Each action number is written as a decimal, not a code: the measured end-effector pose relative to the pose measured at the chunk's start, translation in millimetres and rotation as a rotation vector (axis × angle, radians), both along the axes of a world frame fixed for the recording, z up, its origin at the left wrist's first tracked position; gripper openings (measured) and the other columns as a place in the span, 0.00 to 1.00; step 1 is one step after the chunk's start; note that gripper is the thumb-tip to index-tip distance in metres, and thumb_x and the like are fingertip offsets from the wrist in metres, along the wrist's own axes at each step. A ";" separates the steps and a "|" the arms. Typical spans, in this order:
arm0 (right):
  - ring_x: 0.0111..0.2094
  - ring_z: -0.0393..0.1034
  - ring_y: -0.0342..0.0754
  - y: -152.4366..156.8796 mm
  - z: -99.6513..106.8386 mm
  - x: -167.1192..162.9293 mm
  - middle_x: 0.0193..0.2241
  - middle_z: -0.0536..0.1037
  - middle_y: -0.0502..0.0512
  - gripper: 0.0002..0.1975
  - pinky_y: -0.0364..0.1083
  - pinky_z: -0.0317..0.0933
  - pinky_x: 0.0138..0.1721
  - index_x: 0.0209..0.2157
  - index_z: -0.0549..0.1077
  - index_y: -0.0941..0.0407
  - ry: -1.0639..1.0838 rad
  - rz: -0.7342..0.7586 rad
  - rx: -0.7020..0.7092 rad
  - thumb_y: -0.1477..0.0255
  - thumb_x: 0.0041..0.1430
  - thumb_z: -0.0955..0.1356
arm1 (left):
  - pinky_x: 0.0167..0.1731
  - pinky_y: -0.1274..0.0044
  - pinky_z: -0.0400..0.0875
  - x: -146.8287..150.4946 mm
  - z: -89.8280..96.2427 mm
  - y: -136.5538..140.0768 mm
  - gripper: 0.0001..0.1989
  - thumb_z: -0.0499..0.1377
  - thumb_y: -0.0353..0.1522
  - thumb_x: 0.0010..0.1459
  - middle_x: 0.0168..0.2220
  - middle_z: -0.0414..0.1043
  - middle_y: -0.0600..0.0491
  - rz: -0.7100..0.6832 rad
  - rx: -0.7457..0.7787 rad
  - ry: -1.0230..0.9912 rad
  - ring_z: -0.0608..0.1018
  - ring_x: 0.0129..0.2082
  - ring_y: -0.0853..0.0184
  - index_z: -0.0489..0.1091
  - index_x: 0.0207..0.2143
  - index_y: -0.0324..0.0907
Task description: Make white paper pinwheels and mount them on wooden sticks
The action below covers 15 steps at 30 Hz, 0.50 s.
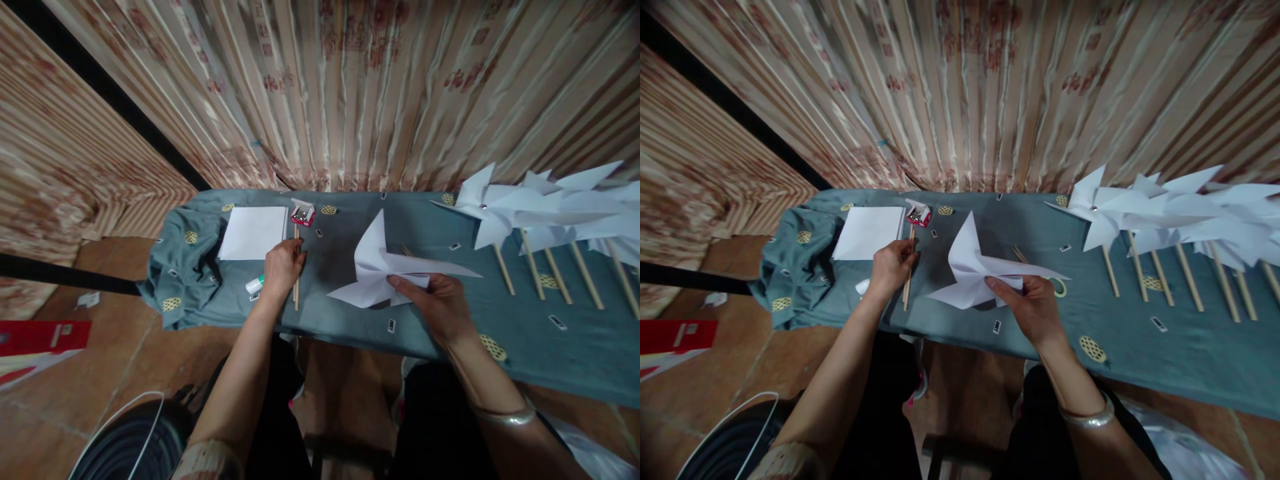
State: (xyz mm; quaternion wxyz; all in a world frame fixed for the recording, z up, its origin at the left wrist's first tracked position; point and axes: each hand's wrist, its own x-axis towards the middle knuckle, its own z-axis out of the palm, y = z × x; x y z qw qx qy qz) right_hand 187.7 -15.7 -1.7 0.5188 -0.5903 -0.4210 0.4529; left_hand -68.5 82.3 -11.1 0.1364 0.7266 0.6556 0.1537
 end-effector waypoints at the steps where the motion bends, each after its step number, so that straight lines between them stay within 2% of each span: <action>1: 0.34 0.81 0.53 -0.5 0.7 0.6 0.35 0.85 0.53 0.11 0.49 0.74 0.35 0.32 0.84 0.52 0.005 0.003 -0.004 0.63 0.46 0.77 | 0.45 0.71 0.70 1.3 0.7 0.9 0.18 0.58 0.29 0.59 0.44 0.80 0.44 0.005 -0.006 0.024 0.80 0.43 0.57 0.74 0.51 0.39; 8: 0.34 0.81 0.55 -2.6 2.8 4.6 0.35 0.85 0.53 0.13 0.52 0.75 0.38 0.34 0.84 0.52 0.002 0.016 0.000 0.62 0.46 0.77 | 0.43 0.71 0.70 4.1 -2.1 10.2 0.13 0.59 0.31 0.57 0.41 0.80 0.45 0.043 -0.013 0.036 0.81 0.40 0.57 0.76 0.44 0.40; 12: 0.33 0.81 0.55 -2.0 3.9 5.1 0.34 0.85 0.53 0.13 0.52 0.75 0.39 0.34 0.84 0.52 -0.009 0.026 0.014 0.62 0.45 0.77 | 0.42 0.71 0.69 8.0 -9.0 14.3 0.11 0.61 0.31 0.54 0.37 0.81 0.47 0.061 -0.023 -0.093 0.80 0.39 0.57 0.76 0.41 0.42; 15: 0.31 0.81 0.54 -2.3 4.2 5.6 0.32 0.85 0.53 0.12 0.51 0.75 0.35 0.33 0.84 0.53 -0.031 0.023 0.018 0.63 0.45 0.77 | 0.40 0.72 0.69 13.8 -11.1 14.2 0.11 0.62 0.30 0.51 0.30 0.80 0.51 0.085 -0.050 -0.197 0.80 0.34 0.60 0.76 0.39 0.41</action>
